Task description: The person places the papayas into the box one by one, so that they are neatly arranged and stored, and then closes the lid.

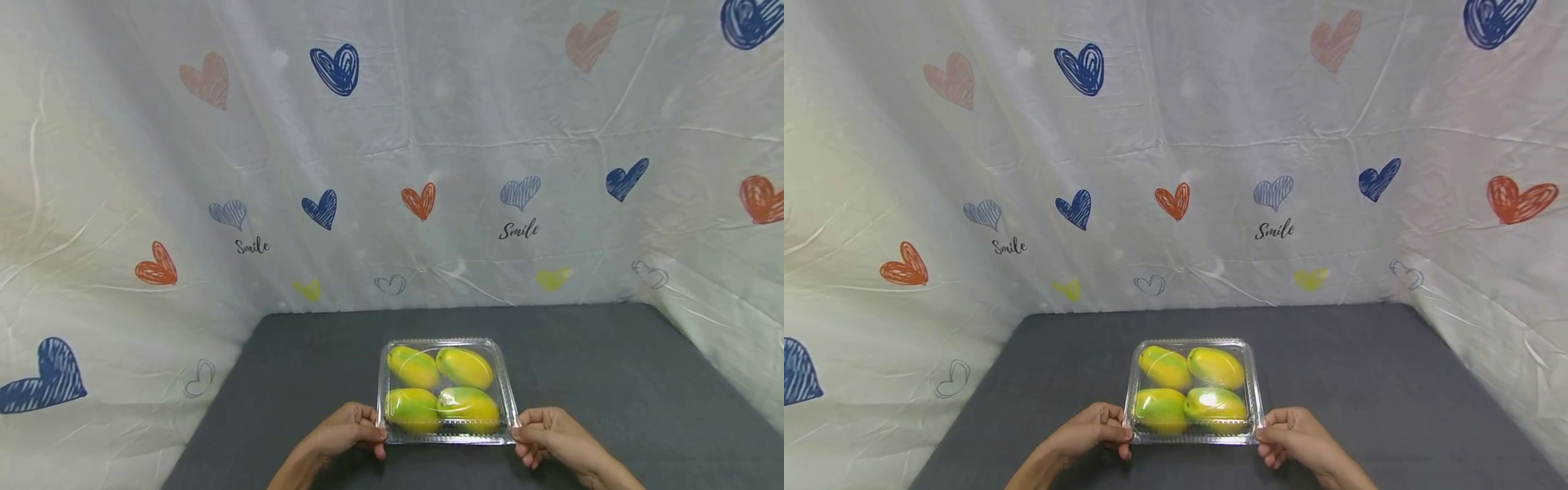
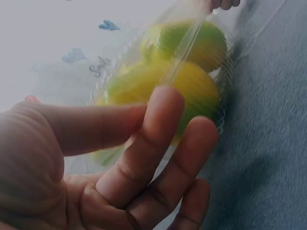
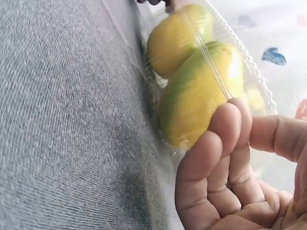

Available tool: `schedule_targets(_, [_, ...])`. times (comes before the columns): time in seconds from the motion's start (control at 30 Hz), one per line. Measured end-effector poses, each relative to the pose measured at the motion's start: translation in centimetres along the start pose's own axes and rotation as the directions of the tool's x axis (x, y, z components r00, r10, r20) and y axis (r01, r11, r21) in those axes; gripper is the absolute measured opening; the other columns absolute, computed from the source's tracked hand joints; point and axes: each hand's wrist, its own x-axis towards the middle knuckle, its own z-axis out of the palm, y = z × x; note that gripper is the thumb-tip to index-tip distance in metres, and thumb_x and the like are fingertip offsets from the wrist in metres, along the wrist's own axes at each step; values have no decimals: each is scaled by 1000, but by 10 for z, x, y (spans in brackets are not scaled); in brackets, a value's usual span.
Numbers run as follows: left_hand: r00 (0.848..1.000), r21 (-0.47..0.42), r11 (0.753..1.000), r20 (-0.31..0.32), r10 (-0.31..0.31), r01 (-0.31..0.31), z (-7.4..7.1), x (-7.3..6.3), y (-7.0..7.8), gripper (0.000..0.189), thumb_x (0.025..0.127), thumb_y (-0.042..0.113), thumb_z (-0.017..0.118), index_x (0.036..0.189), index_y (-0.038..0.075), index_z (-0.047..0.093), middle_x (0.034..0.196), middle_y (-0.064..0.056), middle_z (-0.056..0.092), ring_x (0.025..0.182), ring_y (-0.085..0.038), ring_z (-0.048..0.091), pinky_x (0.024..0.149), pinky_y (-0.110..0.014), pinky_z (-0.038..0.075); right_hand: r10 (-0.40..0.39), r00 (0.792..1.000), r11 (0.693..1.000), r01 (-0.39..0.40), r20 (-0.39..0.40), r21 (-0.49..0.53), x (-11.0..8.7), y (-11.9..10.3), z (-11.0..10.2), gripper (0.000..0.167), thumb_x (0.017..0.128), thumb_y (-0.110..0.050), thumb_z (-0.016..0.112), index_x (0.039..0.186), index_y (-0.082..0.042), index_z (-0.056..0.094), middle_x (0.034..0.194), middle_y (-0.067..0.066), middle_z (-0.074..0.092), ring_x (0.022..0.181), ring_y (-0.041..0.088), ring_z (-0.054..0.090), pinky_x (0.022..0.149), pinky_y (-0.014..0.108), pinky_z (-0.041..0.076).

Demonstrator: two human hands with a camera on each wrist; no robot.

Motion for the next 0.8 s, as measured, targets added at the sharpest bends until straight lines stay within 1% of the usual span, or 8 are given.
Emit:
schedule_targets(0.1, [1000,-3,1000,4,-8,8,-1,0,0,11,92,4,65,85,10,59,65,9,71,65,-3,70,73,-19,57,22,1000,1000,-22,-5,-11,0,-1,0,11,100,-8,58,90,-7,63,74,-4,71,64,6,66,62,22,58])
schedule_targets(0.27, [996,-15,998,64,-64,65,-8,-1,2,7,96,8,65,90,11,61,71,9,72,70,-2,71,74,-20,58,62,998,998,-62,20,-14,1,-3,-3,12,101,-11,58,98,-2,65,78,-2,72,66,7,67,63,24,58])
schedule_targets(0.33, [994,-7,997,74,-82,82,-10,-2,4,5,97,11,65,93,11,63,72,10,73,71,-2,71,74,-21,59,71,997,997,-70,25,-16,1,-4,-3,15,102,-13,58,101,-1,65,79,-2,72,67,8,67,63,24,58])
schedule_targets(0.4, [993,3,996,75,-88,88,-11,-2,6,4,98,13,65,95,10,64,73,10,73,71,-3,71,73,-21,59,87,996,996,-87,21,-24,1,-6,-4,17,102,-15,59,103,0,65,79,-1,73,67,8,67,62,24,57])
schedule_targets(0.6, [993,57,995,72,-89,85,-12,-3,7,10,98,18,66,98,8,66,73,10,73,73,-3,70,69,-20,56,98,995,994,-97,16,-52,-1,-10,-6,23,102,-20,59,107,2,66,81,0,73,69,9,68,63,25,57])
schedule_targets(0.8, [993,132,987,51,-102,95,-17,-5,9,15,100,24,62,99,10,68,76,9,73,79,-8,72,74,-23,56,138,990,985,-140,-29,-98,-5,-13,-11,28,105,-24,55,113,1,65,86,2,73,74,13,68,65,28,58])
